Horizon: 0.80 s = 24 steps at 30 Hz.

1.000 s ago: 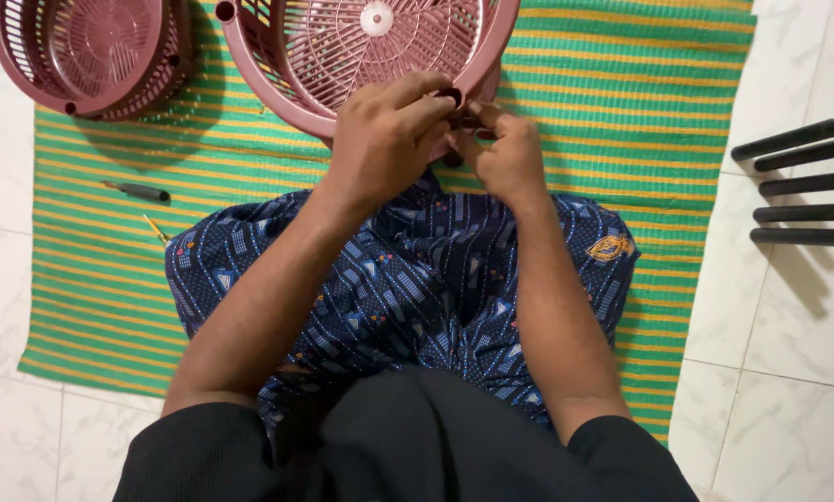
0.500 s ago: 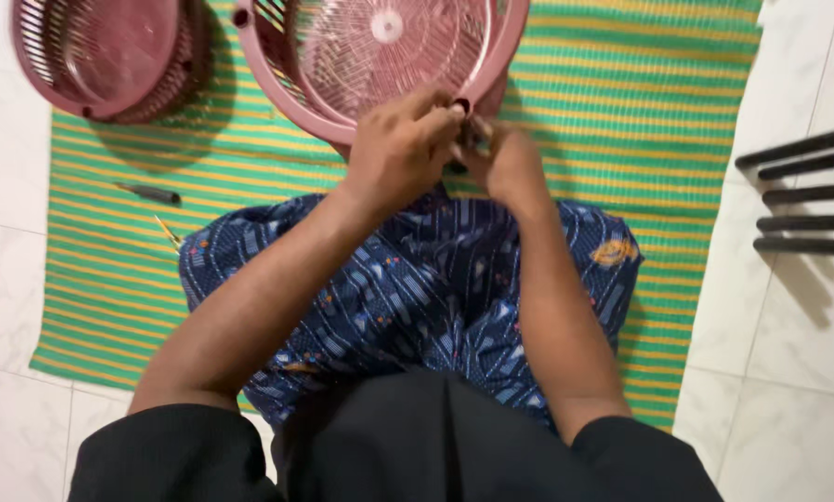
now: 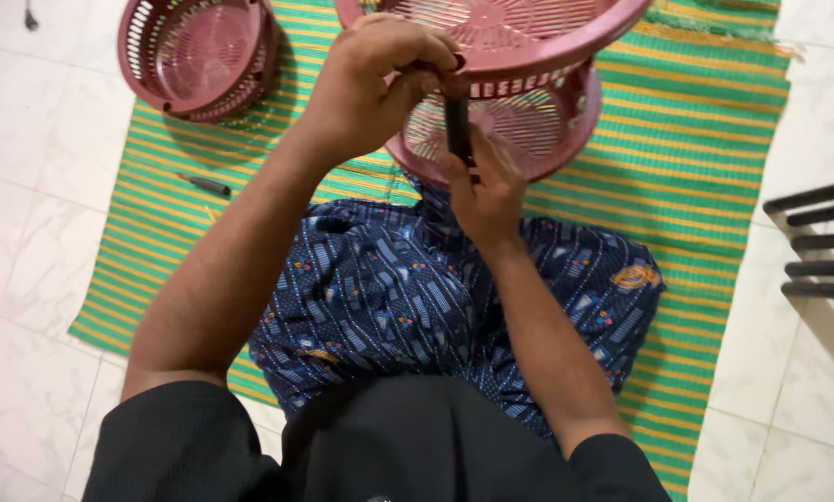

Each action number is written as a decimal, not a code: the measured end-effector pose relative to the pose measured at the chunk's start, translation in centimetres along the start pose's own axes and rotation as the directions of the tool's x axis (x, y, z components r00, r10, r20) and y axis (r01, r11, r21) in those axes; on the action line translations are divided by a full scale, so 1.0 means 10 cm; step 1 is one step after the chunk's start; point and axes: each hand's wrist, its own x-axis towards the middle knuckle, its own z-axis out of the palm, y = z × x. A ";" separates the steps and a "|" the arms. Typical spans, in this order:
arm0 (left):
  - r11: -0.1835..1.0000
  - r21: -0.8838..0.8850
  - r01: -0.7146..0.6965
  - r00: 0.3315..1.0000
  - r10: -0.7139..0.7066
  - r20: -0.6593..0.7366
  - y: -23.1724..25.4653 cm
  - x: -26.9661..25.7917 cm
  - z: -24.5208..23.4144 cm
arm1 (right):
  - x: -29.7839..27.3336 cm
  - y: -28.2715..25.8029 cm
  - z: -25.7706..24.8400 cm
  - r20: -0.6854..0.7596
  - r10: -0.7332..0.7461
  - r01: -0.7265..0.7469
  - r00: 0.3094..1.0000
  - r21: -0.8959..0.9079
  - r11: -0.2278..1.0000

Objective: The person assembles a stool by inserting black cylindrical legs into the holes of two stacked maroon plastic basket-like seats. The person repeatedly inserts and removes the legs, adjusting their fit while seated on a mat.

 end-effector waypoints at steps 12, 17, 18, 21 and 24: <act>0.994 -0.046 0.094 0.996 -0.094 0.012 0.11 0.02 0.00 | 0.08 -0.11 -0.16 0.006 0.011 -0.011 1.000 -0.008 1.000; 0.992 0.093 0.081 0.997 -0.082 0.006 -0.14 -0.17 0.20 | -0.06 0.41 0.16 0.039 0.062 -0.056 0.997 -0.139 0.989; 0.990 0.099 0.103 0.995 -0.104 0.001 -0.21 -0.22 0.28 | -0.10 0.54 0.25 0.059 0.091 -0.080 0.994 -0.169 0.982; 0.969 0.159 0.190 0.981 -0.192 -0.003 -0.31 -0.37 0.50 | -0.20 0.89 0.52 0.075 0.114 -0.096 0.991 -0.215 0.972; 0.956 0.170 0.241 0.967 -0.251 0.043 -0.31 -0.46 0.54 | -0.35 1.12 0.67 0.172 0.181 -0.125 0.968 -0.294 0.948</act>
